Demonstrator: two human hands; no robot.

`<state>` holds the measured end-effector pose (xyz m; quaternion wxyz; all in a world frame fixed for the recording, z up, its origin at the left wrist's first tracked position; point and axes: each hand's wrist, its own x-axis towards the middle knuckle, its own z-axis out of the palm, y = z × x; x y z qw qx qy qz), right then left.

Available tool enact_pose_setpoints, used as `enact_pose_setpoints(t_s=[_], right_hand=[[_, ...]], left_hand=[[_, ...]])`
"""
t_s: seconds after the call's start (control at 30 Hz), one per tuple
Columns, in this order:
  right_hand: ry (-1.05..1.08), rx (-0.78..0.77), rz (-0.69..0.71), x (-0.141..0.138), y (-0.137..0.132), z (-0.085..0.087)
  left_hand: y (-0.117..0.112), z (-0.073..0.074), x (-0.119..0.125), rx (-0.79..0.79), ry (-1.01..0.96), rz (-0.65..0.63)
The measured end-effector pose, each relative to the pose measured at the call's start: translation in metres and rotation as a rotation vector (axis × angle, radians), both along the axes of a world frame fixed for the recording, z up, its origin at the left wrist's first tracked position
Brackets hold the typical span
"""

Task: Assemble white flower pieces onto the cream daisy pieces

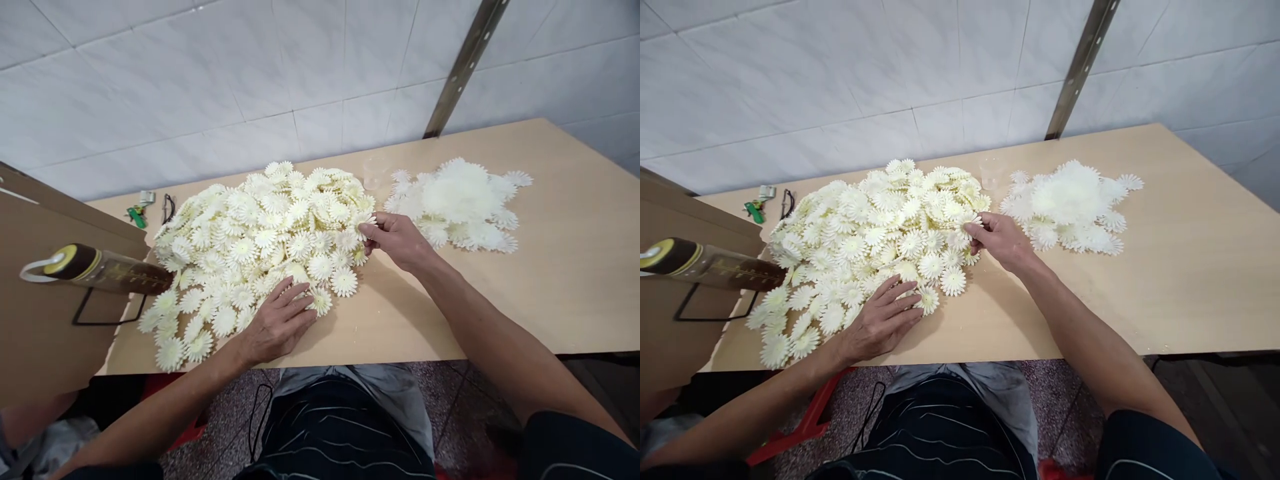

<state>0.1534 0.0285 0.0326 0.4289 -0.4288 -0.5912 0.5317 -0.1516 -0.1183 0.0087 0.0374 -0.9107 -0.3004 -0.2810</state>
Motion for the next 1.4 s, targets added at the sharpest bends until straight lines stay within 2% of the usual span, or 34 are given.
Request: enact_pose_setpoints(t_s=[0.17,0.27,0.37,0.43,0.57,0.6,0.67,0.8,0.97,1.03,1.23,1.4], right_hand=[[-0.047,0.007,0.031,-0.004,-0.004,0.005],[-0.164,0.061,0.040,-0.005,-0.008,0.011],[-0.345,0.171,0.032,-0.005,-0.012,0.016],[-0.459,0.244,-0.004,-0.004,-0.013,0.016],[-0.562,0.304,-0.111,-0.005,-0.011,0.009],[-0.563,0.307,-0.125,-0.006,-0.010,0.007],[-0.561,0.309,-0.147,-0.007,-0.008,0.005],[-0.540,0.282,-0.170,-0.005,-0.007,0.007],[-0.305,0.057,0.021,-0.002,-0.008,0.013],[-0.308,0.031,0.038,-0.003,-0.008,0.014],[-0.468,0.109,-0.107,-0.009,-0.010,0.014],[-0.306,0.092,-0.158,-0.011,-0.015,0.015]], left_hand=[[0.017,0.012,0.031,0.045,-0.137,0.022],[0.039,0.025,0.054,0.016,-0.318,0.116],[0.065,0.038,0.073,-0.232,-0.563,0.301],[0.083,0.042,0.084,-0.520,-0.692,0.376],[0.112,0.038,0.105,-1.061,-0.974,0.231],[0.117,0.036,0.110,-1.147,-1.023,0.200],[0.123,0.033,0.119,-1.220,-1.092,0.177],[0.126,0.032,0.128,-1.261,-1.193,0.199],[0.128,0.032,0.123,-1.267,-1.257,0.247],[0.127,0.030,0.121,-1.219,-1.265,0.263],[0.121,0.023,0.124,-1.129,-1.236,0.210],[0.121,0.022,0.128,-1.193,-1.289,0.097]])
